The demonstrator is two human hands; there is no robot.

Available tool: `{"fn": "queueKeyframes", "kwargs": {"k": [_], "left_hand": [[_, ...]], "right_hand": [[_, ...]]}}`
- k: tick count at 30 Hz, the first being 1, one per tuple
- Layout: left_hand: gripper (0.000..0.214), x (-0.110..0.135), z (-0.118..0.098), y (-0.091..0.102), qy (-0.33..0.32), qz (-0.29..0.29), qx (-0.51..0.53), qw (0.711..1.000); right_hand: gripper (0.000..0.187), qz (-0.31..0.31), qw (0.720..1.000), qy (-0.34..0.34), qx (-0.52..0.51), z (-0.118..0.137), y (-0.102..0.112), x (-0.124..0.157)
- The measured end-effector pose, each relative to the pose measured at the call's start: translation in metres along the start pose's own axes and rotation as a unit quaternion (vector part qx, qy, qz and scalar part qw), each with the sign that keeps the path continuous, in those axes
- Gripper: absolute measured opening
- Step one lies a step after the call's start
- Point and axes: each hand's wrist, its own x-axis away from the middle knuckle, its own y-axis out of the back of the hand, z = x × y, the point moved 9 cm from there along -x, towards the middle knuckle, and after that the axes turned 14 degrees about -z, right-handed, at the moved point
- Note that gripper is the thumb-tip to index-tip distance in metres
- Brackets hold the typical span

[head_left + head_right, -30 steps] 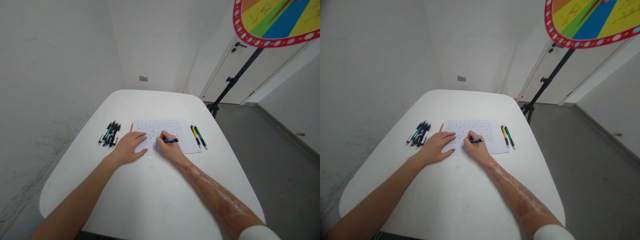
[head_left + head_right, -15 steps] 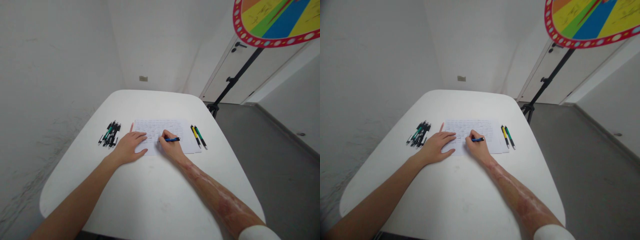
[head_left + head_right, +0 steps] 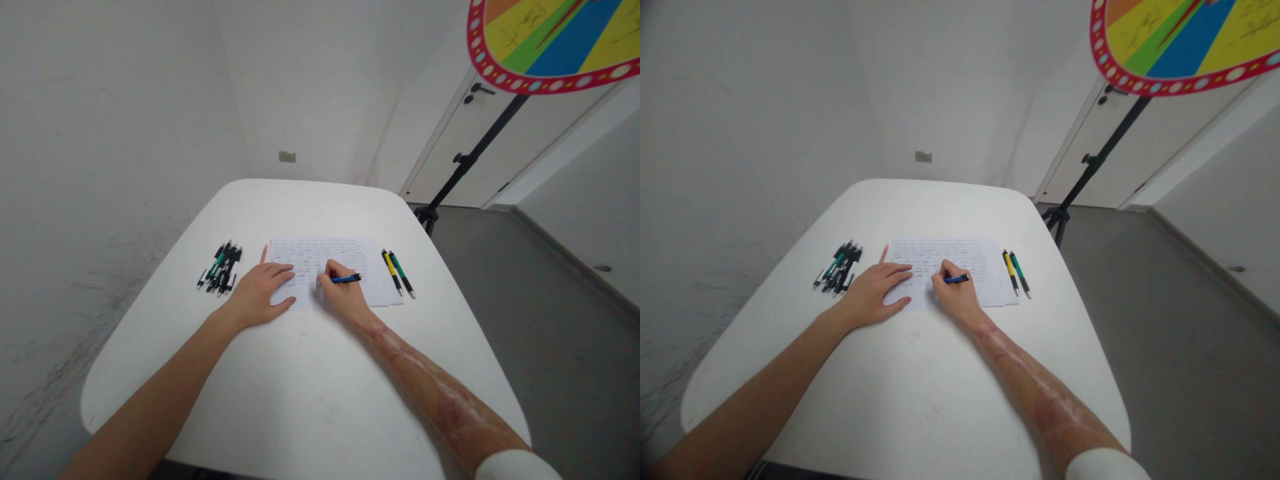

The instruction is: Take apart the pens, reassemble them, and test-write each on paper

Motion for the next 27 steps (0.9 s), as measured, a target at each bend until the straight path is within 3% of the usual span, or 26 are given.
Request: {"fn": "queueKeyframes", "kwargs": {"k": [7,12,15,18,22,27], "left_hand": [[0.045,0.001,0.002,-0.001,0.009,0.003,0.004,1.0],[0.046,0.001,0.002,-0.002,0.006,0.015,0.013,1.0],[0.047,0.003,0.005,-0.004,0.004,0.029,0.021,0.999],[0.048,0.004,0.007,-0.005,0.003,0.04,0.022,0.999],[0.048,0.003,0.005,-0.004,-0.001,0.044,0.023,0.999],[0.048,0.003,0.003,-0.004,-0.007,0.046,0.013,0.999]], "right_hand": [[0.021,0.008,0.999,-0.014,-0.035,-0.001,0.001,-0.002],[0.027,0.021,0.991,-0.095,-0.09,-0.01,0.005,0.001],[0.033,0.026,0.992,-0.086,-0.088,-0.008,0.014,0.004],[0.034,0.068,0.988,-0.083,-0.111,-0.009,0.023,0.012],[0.064,0.128,0.97,-0.103,-0.178,-0.016,0.039,0.025],[0.076,0.117,0.963,-0.117,-0.213,-0.018,0.063,0.024]]}}
